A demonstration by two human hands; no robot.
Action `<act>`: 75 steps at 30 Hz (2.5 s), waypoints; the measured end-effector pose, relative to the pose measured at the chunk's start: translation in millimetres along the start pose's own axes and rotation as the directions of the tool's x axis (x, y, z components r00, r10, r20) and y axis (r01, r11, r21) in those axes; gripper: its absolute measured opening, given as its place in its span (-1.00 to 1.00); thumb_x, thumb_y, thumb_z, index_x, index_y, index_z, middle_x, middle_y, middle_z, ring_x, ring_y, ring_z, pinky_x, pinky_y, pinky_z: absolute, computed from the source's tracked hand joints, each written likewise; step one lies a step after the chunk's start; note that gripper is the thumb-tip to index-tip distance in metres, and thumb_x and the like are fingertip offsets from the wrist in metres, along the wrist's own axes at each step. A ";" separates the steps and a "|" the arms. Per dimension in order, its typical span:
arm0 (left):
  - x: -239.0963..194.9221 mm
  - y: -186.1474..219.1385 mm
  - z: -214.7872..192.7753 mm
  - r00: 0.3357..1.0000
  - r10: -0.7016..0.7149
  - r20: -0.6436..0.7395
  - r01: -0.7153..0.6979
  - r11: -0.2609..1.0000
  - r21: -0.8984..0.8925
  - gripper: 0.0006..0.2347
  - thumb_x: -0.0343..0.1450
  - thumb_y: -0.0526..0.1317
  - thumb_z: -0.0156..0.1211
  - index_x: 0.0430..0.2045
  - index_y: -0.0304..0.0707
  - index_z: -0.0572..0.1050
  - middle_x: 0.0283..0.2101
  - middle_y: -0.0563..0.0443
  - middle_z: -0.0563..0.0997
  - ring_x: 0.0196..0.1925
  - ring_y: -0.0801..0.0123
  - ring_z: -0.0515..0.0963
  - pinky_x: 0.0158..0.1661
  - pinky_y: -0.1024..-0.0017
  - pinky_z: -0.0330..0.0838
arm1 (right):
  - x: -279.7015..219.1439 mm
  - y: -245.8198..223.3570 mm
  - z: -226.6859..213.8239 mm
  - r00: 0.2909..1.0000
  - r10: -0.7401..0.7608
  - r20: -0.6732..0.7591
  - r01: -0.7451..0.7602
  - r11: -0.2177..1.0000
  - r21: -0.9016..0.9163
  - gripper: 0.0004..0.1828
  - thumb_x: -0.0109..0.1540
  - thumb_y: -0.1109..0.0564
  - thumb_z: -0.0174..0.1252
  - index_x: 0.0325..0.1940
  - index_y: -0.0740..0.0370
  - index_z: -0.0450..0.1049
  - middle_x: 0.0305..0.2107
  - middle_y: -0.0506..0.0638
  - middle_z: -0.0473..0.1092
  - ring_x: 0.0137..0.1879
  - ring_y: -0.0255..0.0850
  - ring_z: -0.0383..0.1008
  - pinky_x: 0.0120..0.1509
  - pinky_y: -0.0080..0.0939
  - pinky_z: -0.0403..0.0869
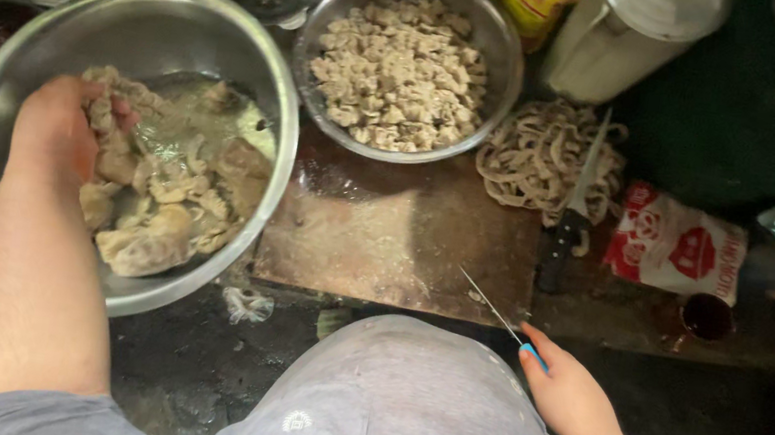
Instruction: The person cuts cooked organ meat into small pieces on a wooden board and places them into a large metal bowl.
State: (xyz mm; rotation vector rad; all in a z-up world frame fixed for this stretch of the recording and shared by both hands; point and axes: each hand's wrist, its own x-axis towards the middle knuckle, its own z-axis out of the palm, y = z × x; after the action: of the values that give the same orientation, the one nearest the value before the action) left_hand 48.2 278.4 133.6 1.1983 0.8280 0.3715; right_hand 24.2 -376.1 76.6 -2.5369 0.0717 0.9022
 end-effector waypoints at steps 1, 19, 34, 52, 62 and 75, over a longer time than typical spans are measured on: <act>-8.6 8.2 -0.2 0.998 0.050 0.033 -0.051 0.998 0.034 -0.87 0.45 -0.31 0.05 -0.18 -0.34 0.47 -0.26 -0.04 0.55 -0.24 0.31 0.56 -0.13 0.33 0.57 | 1.9 0.0 -0.3 1.000 -0.007 0.000 0.007 1.000 0.008 -0.44 0.30 -0.13 0.02 0.41 -0.16 0.35 0.15 0.09 0.50 0.27 -0.01 0.51 0.31 -0.11 0.45; -150.1 71.1 108.3 0.768 0.171 0.617 -0.301 0.947 0.112 -0.80 0.44 -0.37 0.13 -0.08 -0.45 0.48 -0.19 -0.05 0.62 -0.21 0.33 0.58 -0.13 0.38 0.47 | 11.7 -3.0 -1.5 0.997 -0.077 -0.005 0.077 0.997 0.002 -0.45 0.32 -0.12 0.00 0.42 -0.11 0.32 0.18 0.09 0.46 0.29 0.00 0.47 0.31 -0.12 0.43; -120.8 -142.4 187.8 0.727 -0.337 0.598 -0.596 0.123 0.793 -0.71 0.36 -0.11 0.18 -0.14 -0.22 0.64 -0.14 -0.23 0.68 -0.09 0.01 0.68 -0.01 0.14 0.54 | -12.3 7.9 -4.5 0.987 0.127 -0.094 -0.114 0.985 0.128 -0.56 0.32 -0.12 0.02 0.22 0.02 0.49 -0.16 0.14 0.60 0.00 0.01 0.62 0.11 -0.06 0.51; -127.2 -274.7 265.1 0.620 0.006 0.785 -0.768 0.207 0.605 -0.86 0.32 -0.26 0.18 -0.37 -0.37 0.54 -0.12 -0.31 0.60 0.02 -0.16 0.55 0.07 0.06 0.44 | -3.7 -25.5 -4.1 0.988 -0.046 -0.149 0.083 0.963 0.256 -0.51 0.34 -0.03 0.00 0.38 -0.17 0.37 -0.01 0.16 0.52 0.10 -0.01 0.57 0.19 -0.13 0.47; -140.0 -252.6 261.5 0.616 0.008 0.788 -0.757 0.285 0.588 -0.85 0.35 -0.23 0.21 -0.35 -0.35 0.55 -0.21 -0.32 0.59 -0.06 -0.20 0.57 -0.02 0.03 0.45 | 13.0 -47.1 1.0 0.973 -0.184 -0.140 0.201 0.972 0.118 -0.56 0.35 -0.02 0.00 0.34 -0.25 0.41 -0.05 0.14 0.51 0.08 0.04 0.53 0.15 -0.09 0.49; -137.0 -257.5 265.9 0.642 -0.078 0.763 -0.743 0.183 0.644 -0.85 0.37 -0.20 0.20 -0.36 -0.32 0.57 -0.18 -0.27 0.57 -0.06 -0.15 0.58 -0.03 0.06 0.48 | 61.2 -67.6 6.6 0.967 -0.238 -0.094 0.246 0.965 0.088 -0.53 0.36 0.02 -0.06 0.37 -0.20 0.36 -0.06 0.19 0.52 0.00 0.09 0.56 0.06 -0.02 0.49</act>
State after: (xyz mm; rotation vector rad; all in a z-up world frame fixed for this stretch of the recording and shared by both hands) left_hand 110.8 -79.5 -20.6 2.5753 -0.0735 -0.3202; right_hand 81.4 -306.6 61.1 -2.4239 -0.1624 0.6811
